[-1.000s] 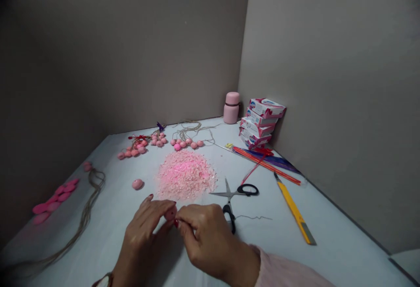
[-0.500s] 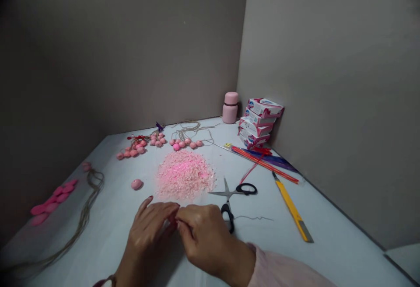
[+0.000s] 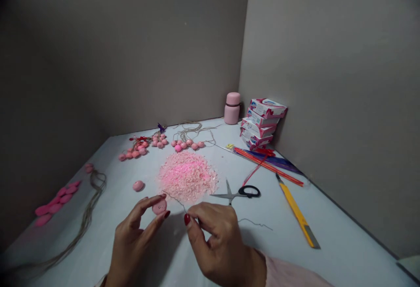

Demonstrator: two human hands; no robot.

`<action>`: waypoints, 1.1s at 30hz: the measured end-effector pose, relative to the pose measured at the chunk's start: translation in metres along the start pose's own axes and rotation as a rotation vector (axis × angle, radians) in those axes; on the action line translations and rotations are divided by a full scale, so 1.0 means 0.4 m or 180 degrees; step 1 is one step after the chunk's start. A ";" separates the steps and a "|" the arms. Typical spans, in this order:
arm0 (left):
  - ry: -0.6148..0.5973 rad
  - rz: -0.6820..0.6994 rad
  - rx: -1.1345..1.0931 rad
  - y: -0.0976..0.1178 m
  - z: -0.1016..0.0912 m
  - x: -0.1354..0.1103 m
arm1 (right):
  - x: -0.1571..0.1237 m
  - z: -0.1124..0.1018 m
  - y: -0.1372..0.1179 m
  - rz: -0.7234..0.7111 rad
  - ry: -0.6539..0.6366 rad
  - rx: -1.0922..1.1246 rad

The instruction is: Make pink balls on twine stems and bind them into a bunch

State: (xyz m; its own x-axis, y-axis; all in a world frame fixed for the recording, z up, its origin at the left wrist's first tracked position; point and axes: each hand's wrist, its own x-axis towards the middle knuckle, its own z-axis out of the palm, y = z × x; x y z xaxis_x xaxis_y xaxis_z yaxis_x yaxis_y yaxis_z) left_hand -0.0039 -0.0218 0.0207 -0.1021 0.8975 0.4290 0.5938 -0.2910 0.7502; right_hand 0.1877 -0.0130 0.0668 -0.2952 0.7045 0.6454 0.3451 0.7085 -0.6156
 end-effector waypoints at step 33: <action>0.0144 -0.3091 -0.4074 0.041 0.004 0.047 | -0.010 0.012 -0.009 -0.0124 -0.0104 -0.0195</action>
State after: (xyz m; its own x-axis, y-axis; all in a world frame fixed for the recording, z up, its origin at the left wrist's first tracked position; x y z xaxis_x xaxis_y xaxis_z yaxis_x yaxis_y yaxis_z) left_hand 0.0051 -0.0091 0.0405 -0.0602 0.8956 -0.4408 -0.7297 0.2619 0.6317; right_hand 0.1833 -0.0182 0.0643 -0.3382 0.6781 0.6526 0.3864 0.7323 -0.5607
